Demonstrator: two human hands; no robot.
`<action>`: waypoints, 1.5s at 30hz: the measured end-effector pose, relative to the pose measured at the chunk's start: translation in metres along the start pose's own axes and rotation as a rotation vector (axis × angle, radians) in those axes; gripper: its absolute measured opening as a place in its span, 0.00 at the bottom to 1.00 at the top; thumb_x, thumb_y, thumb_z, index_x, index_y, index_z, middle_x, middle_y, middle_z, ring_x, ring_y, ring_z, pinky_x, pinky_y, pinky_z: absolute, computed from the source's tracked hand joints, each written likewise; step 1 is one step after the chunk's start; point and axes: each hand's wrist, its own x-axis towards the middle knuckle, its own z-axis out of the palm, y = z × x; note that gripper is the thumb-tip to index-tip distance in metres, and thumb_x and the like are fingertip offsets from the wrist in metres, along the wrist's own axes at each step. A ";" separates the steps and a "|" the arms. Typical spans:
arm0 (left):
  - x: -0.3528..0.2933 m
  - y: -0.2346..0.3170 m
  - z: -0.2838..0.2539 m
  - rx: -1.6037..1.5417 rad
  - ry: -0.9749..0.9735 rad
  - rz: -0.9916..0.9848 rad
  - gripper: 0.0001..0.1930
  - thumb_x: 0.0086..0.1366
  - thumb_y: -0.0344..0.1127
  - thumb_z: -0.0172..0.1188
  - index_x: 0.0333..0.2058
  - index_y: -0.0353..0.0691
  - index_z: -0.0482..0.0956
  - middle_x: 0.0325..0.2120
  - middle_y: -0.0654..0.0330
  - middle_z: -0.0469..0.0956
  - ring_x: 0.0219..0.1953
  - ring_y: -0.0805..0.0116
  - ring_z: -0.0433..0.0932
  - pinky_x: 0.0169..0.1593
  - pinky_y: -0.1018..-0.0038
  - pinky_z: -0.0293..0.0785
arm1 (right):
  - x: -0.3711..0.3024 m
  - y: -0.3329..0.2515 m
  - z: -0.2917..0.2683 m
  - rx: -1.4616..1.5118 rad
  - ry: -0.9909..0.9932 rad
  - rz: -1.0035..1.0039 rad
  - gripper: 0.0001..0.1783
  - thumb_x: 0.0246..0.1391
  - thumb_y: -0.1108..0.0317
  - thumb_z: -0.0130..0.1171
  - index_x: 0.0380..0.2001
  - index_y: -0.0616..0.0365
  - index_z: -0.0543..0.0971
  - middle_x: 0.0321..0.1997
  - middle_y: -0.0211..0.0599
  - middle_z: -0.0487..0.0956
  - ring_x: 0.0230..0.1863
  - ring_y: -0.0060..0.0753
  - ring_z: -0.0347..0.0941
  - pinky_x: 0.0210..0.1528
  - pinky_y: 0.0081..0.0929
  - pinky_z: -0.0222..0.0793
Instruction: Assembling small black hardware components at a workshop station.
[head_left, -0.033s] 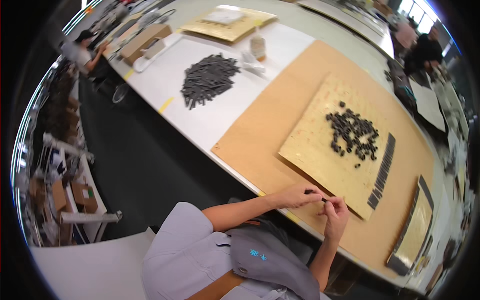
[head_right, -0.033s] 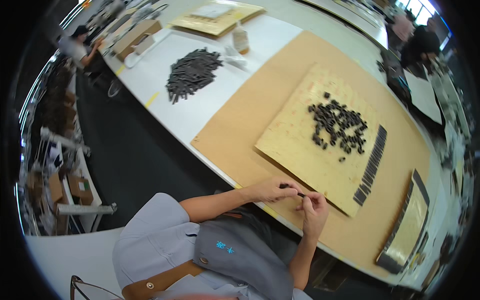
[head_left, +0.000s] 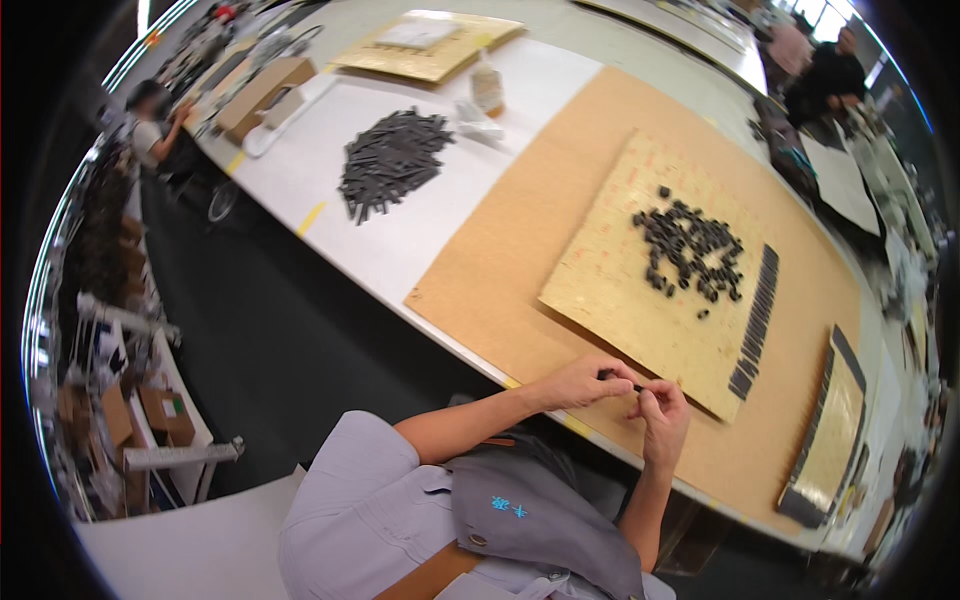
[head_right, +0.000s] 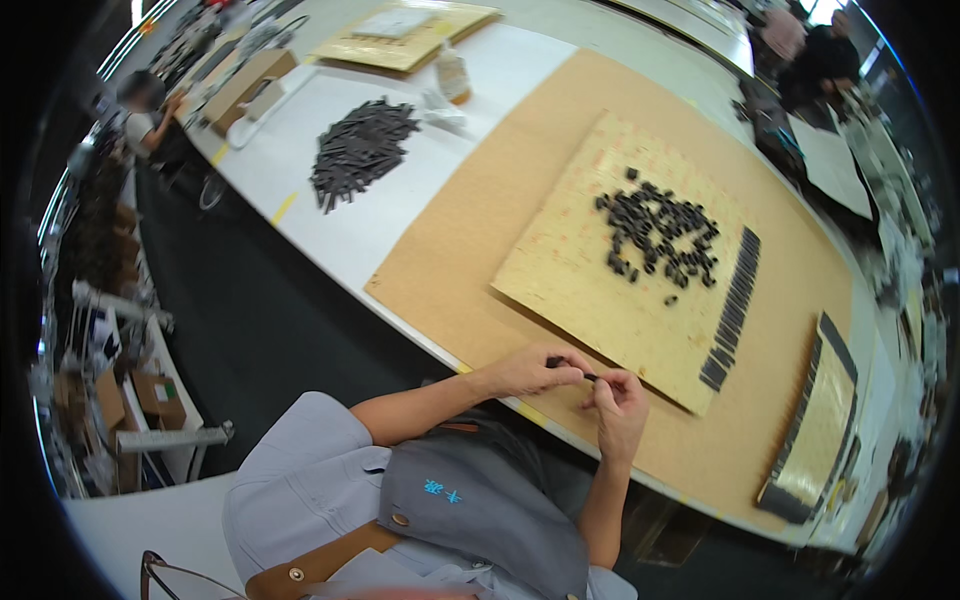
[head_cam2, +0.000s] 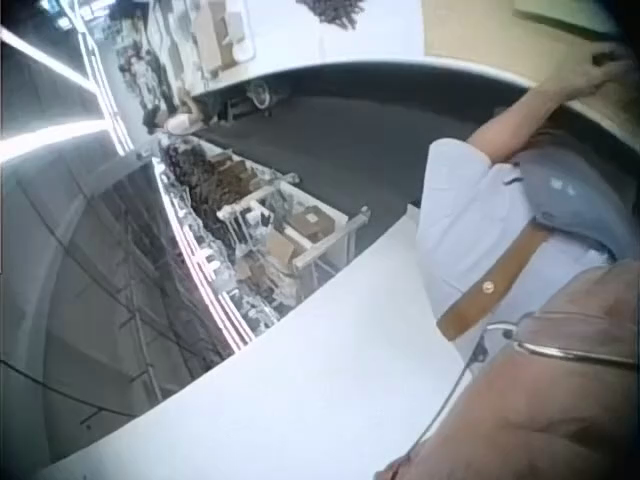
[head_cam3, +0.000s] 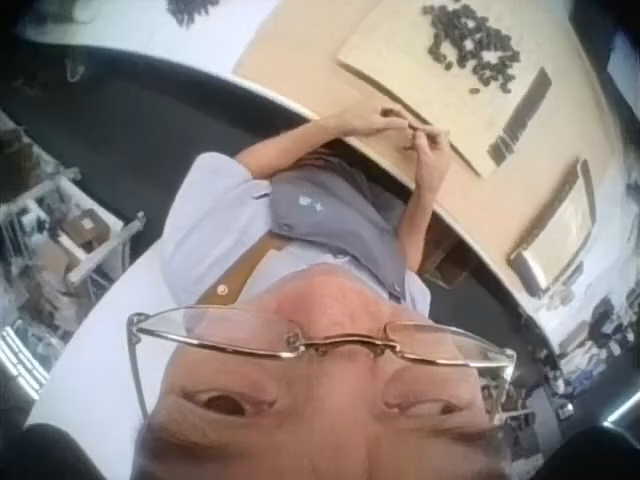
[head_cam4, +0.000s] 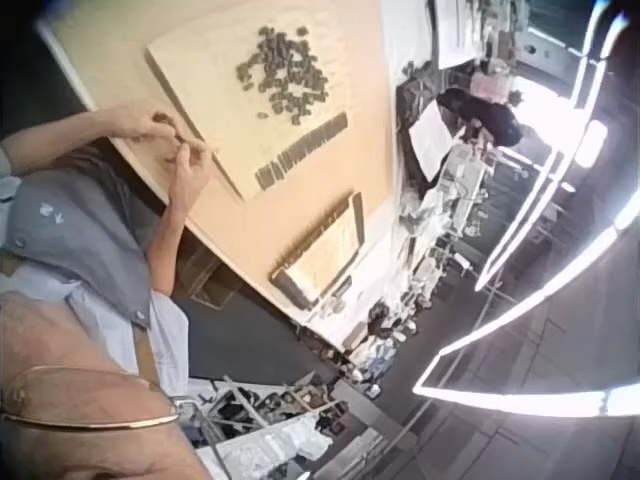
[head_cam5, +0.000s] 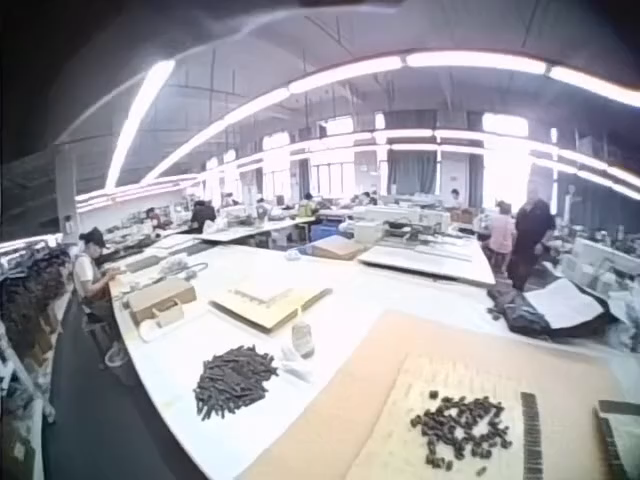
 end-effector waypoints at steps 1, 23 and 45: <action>0.001 -0.002 0.000 0.103 0.047 0.098 0.10 0.63 0.37 0.58 0.39 0.39 0.77 0.17 0.74 0.62 0.17 0.87 0.57 0.18 0.85 0.52 | 0.001 0.000 0.002 0.002 -0.013 0.006 0.03 0.54 0.77 0.52 0.32 0.65 0.72 0.26 0.32 0.73 0.23 0.20 0.71 0.27 0.19 0.72; 0.006 0.011 -0.008 0.219 -0.032 -0.154 0.07 0.59 0.37 0.60 0.28 0.39 0.77 0.15 0.75 0.64 0.17 0.88 0.57 0.18 0.84 0.48 | 0.001 0.005 -0.015 0.212 -0.235 0.206 0.05 0.51 0.75 0.58 0.30 0.64 0.73 0.25 0.32 0.75 0.22 0.18 0.72 0.26 0.19 0.73; 0.008 -0.004 -0.007 0.382 0.036 -0.071 0.08 0.60 0.35 0.57 0.26 0.36 0.75 0.18 0.74 0.63 0.23 0.85 0.58 0.25 0.83 0.55 | 0.003 0.009 -0.029 0.269 -0.336 0.266 0.05 0.54 0.76 0.55 0.35 0.65 0.74 0.32 0.38 0.78 0.36 0.28 0.78 0.40 0.22 0.75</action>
